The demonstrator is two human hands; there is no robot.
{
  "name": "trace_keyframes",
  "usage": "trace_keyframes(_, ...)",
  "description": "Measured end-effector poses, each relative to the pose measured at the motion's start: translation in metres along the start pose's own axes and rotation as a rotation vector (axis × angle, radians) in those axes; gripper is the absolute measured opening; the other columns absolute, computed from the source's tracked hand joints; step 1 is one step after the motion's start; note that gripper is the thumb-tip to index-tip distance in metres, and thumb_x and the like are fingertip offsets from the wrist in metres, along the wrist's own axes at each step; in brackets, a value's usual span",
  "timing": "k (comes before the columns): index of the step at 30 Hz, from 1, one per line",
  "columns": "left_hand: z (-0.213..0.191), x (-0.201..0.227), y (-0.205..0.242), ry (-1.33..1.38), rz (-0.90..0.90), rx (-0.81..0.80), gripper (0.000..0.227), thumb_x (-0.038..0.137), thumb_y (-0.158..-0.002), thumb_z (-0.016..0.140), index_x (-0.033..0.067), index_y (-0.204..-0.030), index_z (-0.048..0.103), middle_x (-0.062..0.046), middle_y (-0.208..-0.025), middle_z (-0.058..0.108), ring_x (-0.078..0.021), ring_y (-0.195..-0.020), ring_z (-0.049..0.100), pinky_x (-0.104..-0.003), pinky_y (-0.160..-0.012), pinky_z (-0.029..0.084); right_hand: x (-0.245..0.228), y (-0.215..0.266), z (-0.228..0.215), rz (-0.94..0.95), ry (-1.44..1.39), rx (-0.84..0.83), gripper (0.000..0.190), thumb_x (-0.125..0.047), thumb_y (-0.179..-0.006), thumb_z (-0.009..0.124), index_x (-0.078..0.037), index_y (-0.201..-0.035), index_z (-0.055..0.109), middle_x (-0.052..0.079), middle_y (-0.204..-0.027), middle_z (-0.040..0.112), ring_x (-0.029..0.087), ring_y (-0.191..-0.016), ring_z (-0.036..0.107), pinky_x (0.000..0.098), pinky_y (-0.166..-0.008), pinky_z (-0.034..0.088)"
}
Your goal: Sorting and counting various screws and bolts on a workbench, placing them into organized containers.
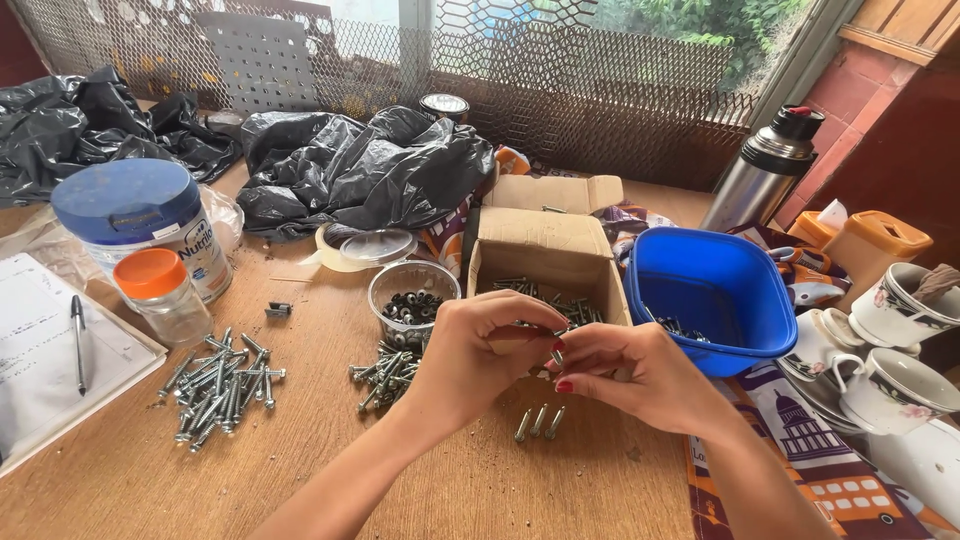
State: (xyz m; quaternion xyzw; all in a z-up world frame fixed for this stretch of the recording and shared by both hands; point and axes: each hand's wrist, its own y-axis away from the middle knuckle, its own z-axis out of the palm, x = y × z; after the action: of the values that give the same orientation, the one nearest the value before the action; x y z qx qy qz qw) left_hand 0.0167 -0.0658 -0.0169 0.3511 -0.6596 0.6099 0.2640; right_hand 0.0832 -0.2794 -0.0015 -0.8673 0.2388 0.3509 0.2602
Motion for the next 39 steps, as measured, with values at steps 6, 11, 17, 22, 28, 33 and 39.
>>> trace_keyframes(6,-0.004,0.010,-0.001,-0.081,0.053,-0.063,0.021,-0.005,-0.082,0.076,0.0054,-0.100,0.079,-0.015,-0.098,0.078,-0.0273,-0.095,0.077,-0.031,-0.076,0.067,0.019,0.002,0.002,-0.067,-0.075,0.132,0.021,-0.006,-0.084,0.079,-0.008,-0.104,0.083,0.008,-0.082,0.087,0.017,-0.077,0.084,0.0337,-0.072,0.068)
trace_keyframes(11,-0.011,0.024,-0.005,-0.324,-0.064,-0.237,0.021,-0.006,-0.083,0.071,0.0002,-0.103,0.078,-0.020,-0.096,0.078,-0.0340,-0.093,0.078,-0.035,-0.079,0.068,0.016,0.002,0.007,-0.105,-0.022,0.240,0.019,-0.005,-0.084,0.079,-0.008,-0.102,0.082,0.006,-0.079,0.086,0.014,-0.077,0.084,0.0323,-0.073,0.067)
trace_keyframes(17,-0.023,-0.021,-0.005,-1.025,-0.254,-0.445,0.048,-0.010,-0.079,0.061,0.0285,-0.103,0.076,0.002,-0.083,0.076,-0.0173,-0.070,0.070,-0.036,-0.074,0.058,-0.001,0.002,0.012,-0.098,0.150,0.323,0.010,-0.012,-0.086,0.079,-0.008,-0.094,0.081,0.001,-0.089,0.083,0.005,-0.073,0.076,0.0173,-0.068,0.061)
trace_keyframes(22,-0.058,-0.120,-0.005,-1.465,-0.263,-0.442,0.032,-0.014,-0.063,0.064,0.0180,-0.063,0.065,-0.001,-0.060,0.066,-0.0246,-0.058,0.067,-0.036,-0.060,0.052,0.006,-0.001,0.003,-0.113,0.221,0.343,0.011,-0.013,-0.088,0.076,-0.009,-0.096,0.081,0.000,-0.090,0.083,0.007,-0.077,0.076,0.0193,-0.076,0.063)
trace_keyframes(28,-0.084,-0.190,-0.005,-1.487,-0.351,-0.362,0.010,0.005,-0.071,0.074,0.0140,-0.073,0.077,-0.008,-0.067,0.074,-0.0301,-0.073,0.077,-0.048,-0.063,0.061,0.012,-0.005,-0.005,-0.068,0.226,0.366,0.011,-0.007,-0.087,0.075,-0.008,-0.097,0.080,0.009,-0.075,0.083,0.023,-0.076,0.083,0.0353,-0.072,0.065)
trace_keyframes(33,-0.076,-0.204,-0.008,-1.545,-0.511,-0.455,0.013,0.011,-0.076,0.070,0.0158,-0.083,0.080,-0.007,-0.078,0.077,-0.0309,-0.083,0.078,-0.048,-0.070,0.059,0.011,-0.005,-0.006,-0.046,0.243,0.341,0.010,-0.008,-0.088,0.074,-0.008,-0.096,0.080,0.008,-0.074,0.084,0.020,-0.076,0.083,0.0349,-0.072,0.066)
trace_keyframes(39,-0.074,-0.151,-0.008,-1.467,-0.409,-0.385,0.008,0.005,-0.072,0.075,0.0087,-0.078,0.077,-0.009,-0.069,0.073,-0.0331,-0.076,0.076,-0.046,-0.068,0.059,0.016,-0.007,-0.020,0.018,0.260,0.374,0.011,-0.008,-0.089,0.075,-0.008,-0.097,0.081,0.010,-0.075,0.083,0.023,-0.075,0.082,0.0352,-0.073,0.065)
